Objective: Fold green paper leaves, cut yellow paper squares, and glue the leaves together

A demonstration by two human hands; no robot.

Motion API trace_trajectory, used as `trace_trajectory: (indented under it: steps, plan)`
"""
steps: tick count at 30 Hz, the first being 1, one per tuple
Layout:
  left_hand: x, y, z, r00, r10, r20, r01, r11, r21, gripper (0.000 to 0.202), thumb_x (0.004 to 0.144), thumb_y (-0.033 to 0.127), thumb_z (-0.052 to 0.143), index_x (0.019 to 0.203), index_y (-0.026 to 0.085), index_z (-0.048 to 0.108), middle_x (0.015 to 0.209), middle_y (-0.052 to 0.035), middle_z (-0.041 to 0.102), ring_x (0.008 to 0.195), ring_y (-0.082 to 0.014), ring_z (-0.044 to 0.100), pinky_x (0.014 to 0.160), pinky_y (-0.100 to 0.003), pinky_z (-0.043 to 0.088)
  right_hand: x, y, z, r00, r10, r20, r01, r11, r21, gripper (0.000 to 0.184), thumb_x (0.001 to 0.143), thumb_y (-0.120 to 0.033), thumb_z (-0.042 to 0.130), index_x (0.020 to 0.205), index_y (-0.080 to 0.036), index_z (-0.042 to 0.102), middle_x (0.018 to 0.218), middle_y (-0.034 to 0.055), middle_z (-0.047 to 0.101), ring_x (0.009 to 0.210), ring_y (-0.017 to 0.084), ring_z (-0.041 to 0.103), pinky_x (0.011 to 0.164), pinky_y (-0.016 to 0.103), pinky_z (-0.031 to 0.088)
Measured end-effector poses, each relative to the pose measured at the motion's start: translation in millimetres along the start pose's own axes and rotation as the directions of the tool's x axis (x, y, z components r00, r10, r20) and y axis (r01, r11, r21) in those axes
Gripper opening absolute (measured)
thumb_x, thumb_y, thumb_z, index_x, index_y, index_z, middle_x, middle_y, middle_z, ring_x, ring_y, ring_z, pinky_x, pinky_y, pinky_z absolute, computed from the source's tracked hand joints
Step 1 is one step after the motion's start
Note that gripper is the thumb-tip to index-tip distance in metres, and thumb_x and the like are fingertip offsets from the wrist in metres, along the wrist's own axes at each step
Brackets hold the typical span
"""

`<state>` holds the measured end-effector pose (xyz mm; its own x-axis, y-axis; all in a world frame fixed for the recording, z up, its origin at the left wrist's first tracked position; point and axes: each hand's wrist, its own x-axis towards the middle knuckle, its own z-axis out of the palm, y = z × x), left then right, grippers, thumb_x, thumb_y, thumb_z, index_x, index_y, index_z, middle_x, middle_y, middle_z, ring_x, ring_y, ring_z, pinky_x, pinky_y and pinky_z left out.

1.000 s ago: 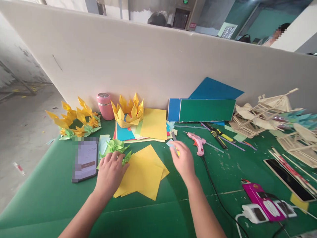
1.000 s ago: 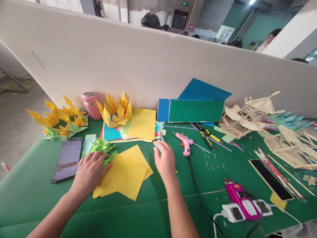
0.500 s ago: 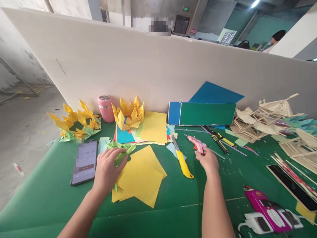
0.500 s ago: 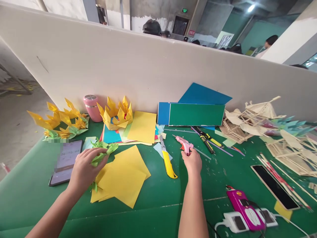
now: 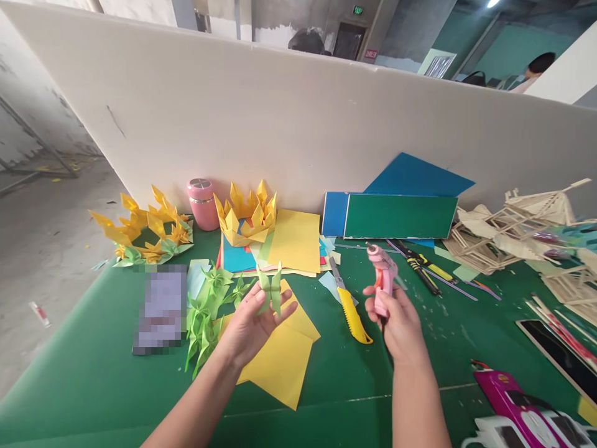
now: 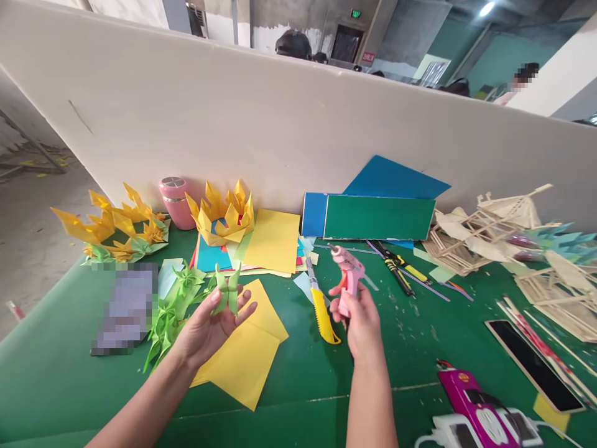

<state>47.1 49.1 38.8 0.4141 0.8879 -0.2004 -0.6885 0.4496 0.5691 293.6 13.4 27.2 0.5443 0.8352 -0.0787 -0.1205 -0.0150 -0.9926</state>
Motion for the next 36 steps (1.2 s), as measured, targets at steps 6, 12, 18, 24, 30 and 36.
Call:
trace_trajectory:
  steps: [6, 12, 18, 24, 30, 36]
  plan:
    - [6, -11, -12.6, 0.997, -0.047, -0.06, 0.045, 0.998, -0.036, 0.034, 0.058, 0.028, 0.086, 0.085, 0.02, 0.068, 0.086, 0.0005, 0.066, 0.077, -0.0107, 0.061, 0.072, -0.021, 0.05, -33, 12, 31, 0.967, 0.04, 0.252, -0.086, 0.981, 0.172, 0.031, 0.07, -0.047, 0.066, 0.081, -0.02, 0.055, 0.053, -0.0062, 0.049, 0.042, 0.008, 0.041, 0.033, 0.017, 0.03]
    - [4, -17, -12.9, 0.999, 0.029, -0.025, -0.021, 0.965, 0.263, 0.029, 0.067, 0.034, 0.08, 0.087, 0.026, 0.061, 0.094, -0.0008, 0.067, 0.083, -0.0131, 0.055, 0.076, -0.024, 0.042, -40, 23, 35, 0.955, 0.03, 0.296, -0.068, 0.991, 0.117, 0.032, 0.075, -0.048, 0.066, 0.071, -0.019, 0.053, 0.056, -0.003, 0.056, 0.049, 0.01, 0.052, 0.045, 0.022, 0.043]
    - [3, -23, -15.9, 0.995, 0.062, -0.084, -0.017, 0.888, 0.46, 0.033, 0.065, 0.046, 0.078, 0.085, 0.023, 0.064, 0.094, -0.0021, 0.063, 0.075, -0.0139, 0.049, 0.071, -0.026, 0.038, -46, 34, 36, 0.936, 0.06, 0.346, -0.095, 0.992, 0.083, 0.033, 0.078, -0.049, 0.064, 0.09, -0.018, 0.059, 0.044, -0.0077, 0.049, 0.038, 0.009, 0.046, 0.04, 0.021, 0.036]
    - [0, -23, -11.6, 0.989, -0.056, -0.14, 0.096, 0.949, 0.301, 0.032, 0.07, 0.043, 0.072, 0.094, 0.022, 0.068, 0.103, -0.0044, 0.063, 0.087, -0.0168, 0.052, 0.08, -0.027, 0.041, -48, 37, 43, 0.91, 0.065, 0.41, -0.111, 0.99, 0.091, 0.033, 0.076, -0.049, 0.065, 0.083, -0.017, 0.064, 0.039, -0.0091, 0.042, 0.035, 0.008, 0.042, 0.039, 0.021, 0.034]
    - [4, -28, -18.0, 0.995, 0.097, -0.026, -0.084, 0.943, 0.322, 0.029, 0.066, 0.026, 0.077, 0.091, 0.026, 0.064, 0.093, 0.0003, 0.059, 0.08, -0.0137, 0.052, 0.07, -0.023, 0.043, -50, 28, 40, 0.899, 0.032, 0.438, -0.057, 0.997, 0.043, 0.029, 0.074, -0.047, 0.067, 0.078, -0.018, 0.064, 0.039, -0.0081, 0.045, 0.036, 0.01, 0.046, 0.041, 0.024, 0.042]
    - [8, -33, -23.5, 0.951, 0.304, -0.046, -0.24, 0.828, 0.507, 0.026, 0.069, 0.027, 0.076, 0.087, 0.024, 0.058, 0.085, 0.0023, 0.052, 0.073, -0.0111, 0.049, 0.067, -0.022, 0.043, -50, 29, 29, 0.912, 0.016, 0.41, 0.029, 0.994, -0.104, 0.027, 0.07, -0.044, 0.073, 0.08, -0.019, 0.066, 0.047, -0.0039, 0.055, 0.041, 0.012, 0.052, 0.044, 0.028, 0.05]
